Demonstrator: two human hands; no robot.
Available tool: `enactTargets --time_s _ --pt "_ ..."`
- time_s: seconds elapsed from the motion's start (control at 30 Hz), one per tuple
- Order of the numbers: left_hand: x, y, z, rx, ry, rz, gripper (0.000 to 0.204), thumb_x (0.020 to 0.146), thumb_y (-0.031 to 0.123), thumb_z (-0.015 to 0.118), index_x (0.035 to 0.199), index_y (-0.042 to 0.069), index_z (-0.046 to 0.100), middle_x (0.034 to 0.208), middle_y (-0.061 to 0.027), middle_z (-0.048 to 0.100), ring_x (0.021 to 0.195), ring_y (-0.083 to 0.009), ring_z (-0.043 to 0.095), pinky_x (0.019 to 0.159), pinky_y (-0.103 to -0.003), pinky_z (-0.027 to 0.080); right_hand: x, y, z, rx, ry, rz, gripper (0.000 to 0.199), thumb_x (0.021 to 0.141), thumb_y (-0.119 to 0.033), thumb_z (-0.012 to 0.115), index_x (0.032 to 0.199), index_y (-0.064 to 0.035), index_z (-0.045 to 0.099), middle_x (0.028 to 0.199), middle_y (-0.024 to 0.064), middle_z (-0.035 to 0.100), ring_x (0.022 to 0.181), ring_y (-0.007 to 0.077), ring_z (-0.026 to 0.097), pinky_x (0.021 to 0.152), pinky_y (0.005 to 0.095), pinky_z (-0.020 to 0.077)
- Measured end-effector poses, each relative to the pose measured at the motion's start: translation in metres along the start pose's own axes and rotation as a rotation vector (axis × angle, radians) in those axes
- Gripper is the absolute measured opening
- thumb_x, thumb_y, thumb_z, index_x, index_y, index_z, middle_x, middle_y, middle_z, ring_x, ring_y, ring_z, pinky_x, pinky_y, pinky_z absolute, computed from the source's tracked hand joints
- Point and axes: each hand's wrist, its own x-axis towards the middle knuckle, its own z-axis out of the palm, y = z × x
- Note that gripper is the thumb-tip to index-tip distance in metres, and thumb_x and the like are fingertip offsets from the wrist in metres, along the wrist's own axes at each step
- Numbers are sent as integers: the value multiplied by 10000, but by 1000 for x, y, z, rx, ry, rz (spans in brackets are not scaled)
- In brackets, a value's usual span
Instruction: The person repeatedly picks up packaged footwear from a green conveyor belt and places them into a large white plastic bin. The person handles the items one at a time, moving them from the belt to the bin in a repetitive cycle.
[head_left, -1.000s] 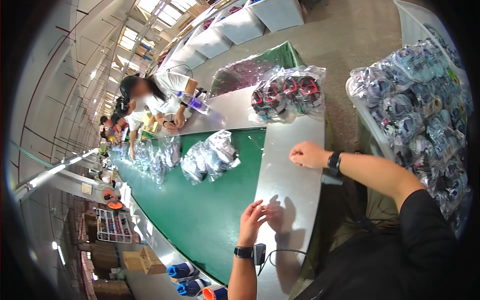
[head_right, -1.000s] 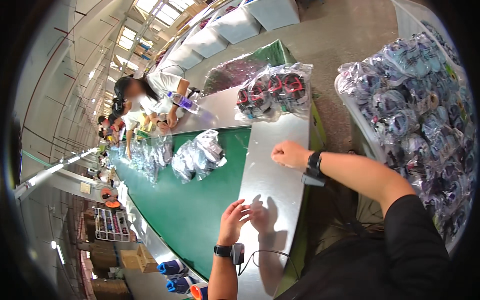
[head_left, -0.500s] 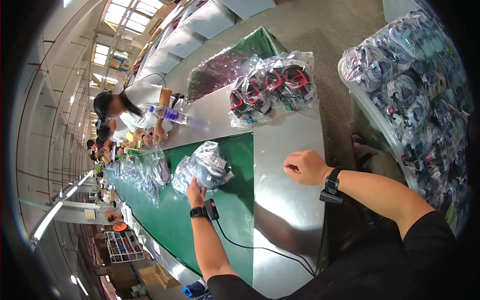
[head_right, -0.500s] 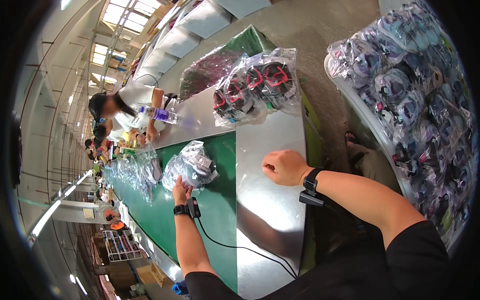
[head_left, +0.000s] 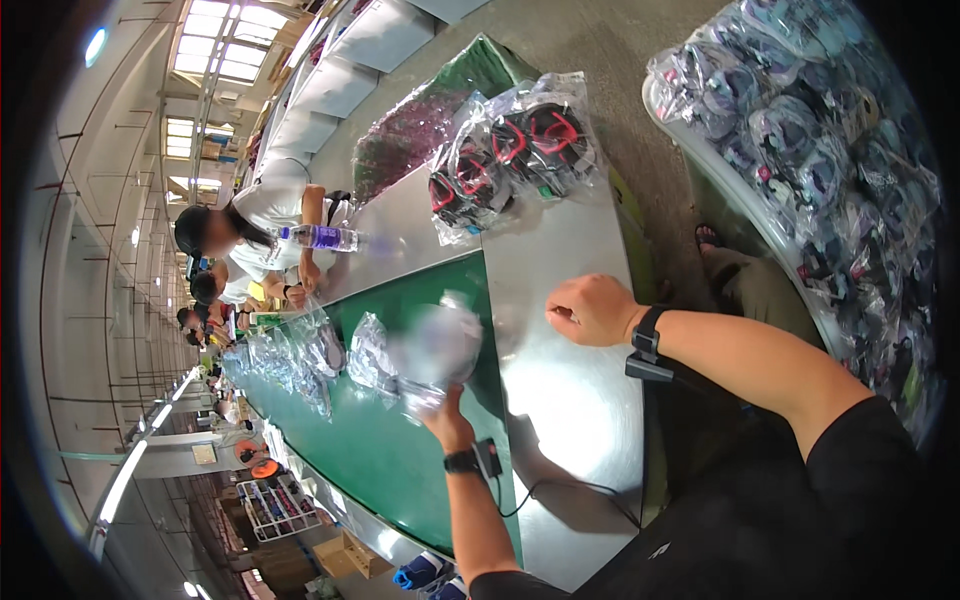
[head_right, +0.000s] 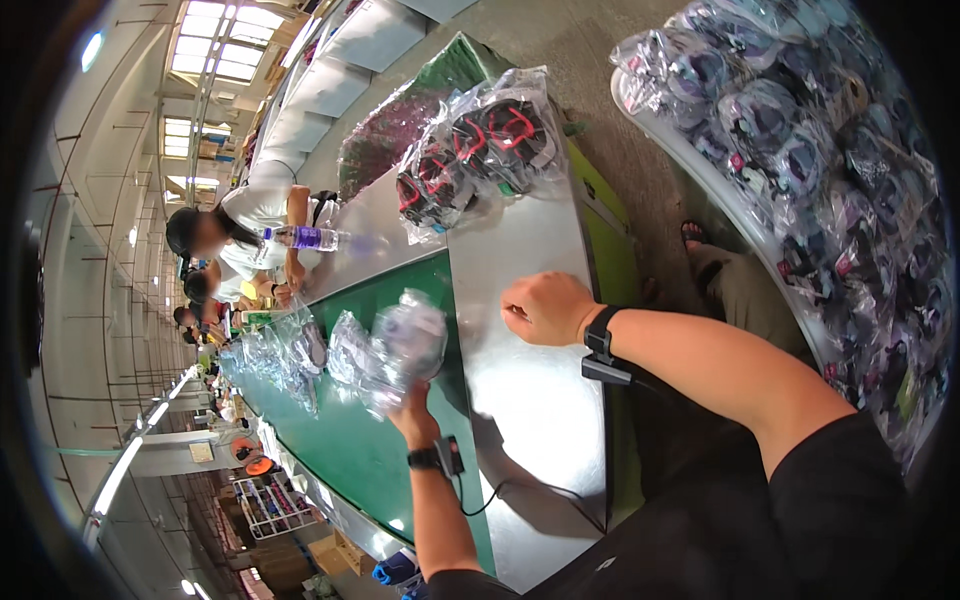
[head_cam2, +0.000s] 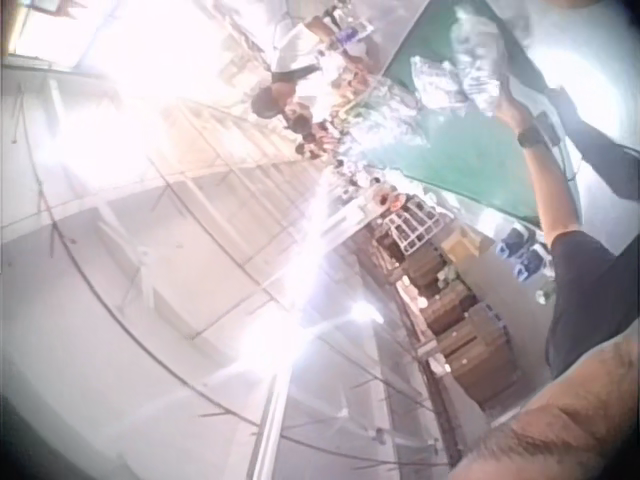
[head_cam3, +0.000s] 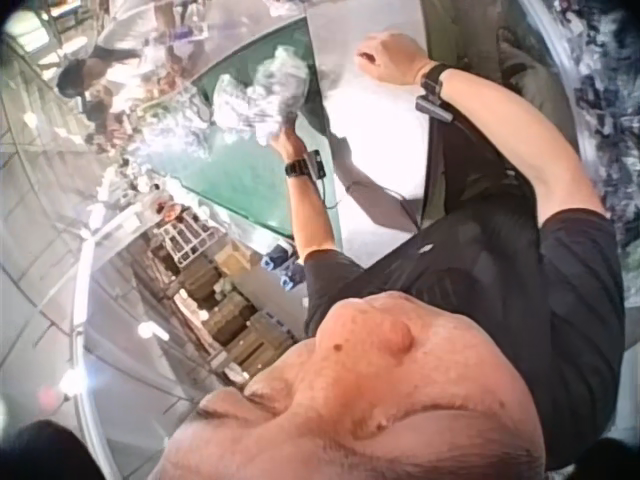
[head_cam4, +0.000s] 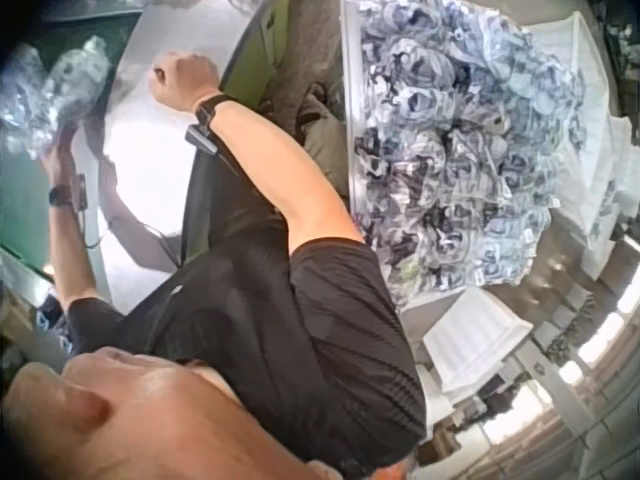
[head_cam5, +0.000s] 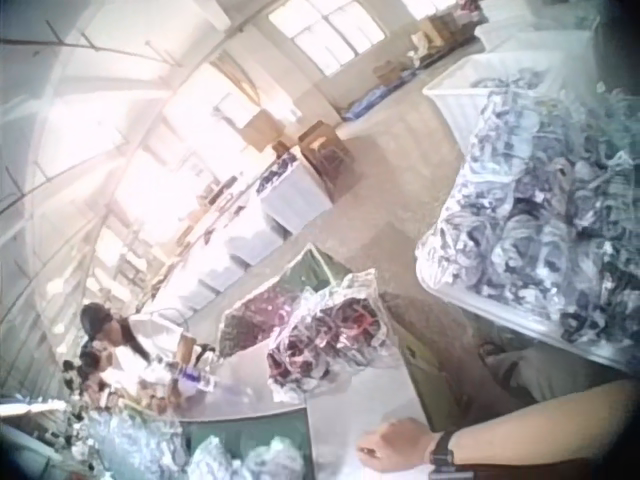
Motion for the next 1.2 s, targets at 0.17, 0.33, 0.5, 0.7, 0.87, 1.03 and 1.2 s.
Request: enactTargets --time_s 0.17,0.33,0.5,0.7,0.87,1.03,1.2 --pt "-85 8 -12 -212 -93 -230 440 1012 187 533 1406 38 407 1339 -124 542 1187 -238 585 994 -415 501 -1 3 -2 -22 -13 2 151 859 -237 620 783 -115 667 771 67 681 736 327 668 681 464 532" --pt "-94 45 8 -492 -122 -459 588 1036 260 517 1541 70 282 1418 -162 489 1207 -264 577 1007 -417 490 -2 0 -2 -14 -55 29 149 865 -240 611 811 -113 667 800 66 686 776 320 673 714 458 533" --pt "-79 40 31 -105 -123 -262 511 970 203 528 1427 -3 431 1245 -90 625 1066 -241 636 943 -388 521 -4 -6 -6 -37 -34 16 152 864 -245 614 836 -109 676 810 78 691 813 317 675 748 448 530" --pt "-108 52 22 -626 -56 -566 319 888 199 555 1133 8 627 1091 -127 696 1031 -293 664 930 -428 522 -2 -5 2 14 -93 69 190 865 -277 630 885 -100 697 850 88 713 825 307 685 760 434 528" --pt "-147 95 57 -622 -215 -654 355 868 245 589 1142 23 629 1106 -121 690 1058 -289 652 995 -436 486 23 25 -23 652 -446 615 543 928 -570 607 1040 -45 691 903 94 715 819 269 713 684 431 558" --pt "-212 128 83 -590 -415 -467 793 774 266 650 1453 -58 399 1380 -195 544 1249 -316 559 1087 -449 432 -28 -45 -62 625 -975 554 560 900 -584 667 1046 -43 681 827 39 632 695 124 594 555 287 496" --pt "-229 150 125 -510 -594 -448 801 789 137 678 1486 -62 335 1362 -206 546 1236 -308 568 1071 -433 451 -69 -55 -115 458 -1010 420 391 903 -407 737 954 -22 688 761 11 632 624 100 586 525 282 488"
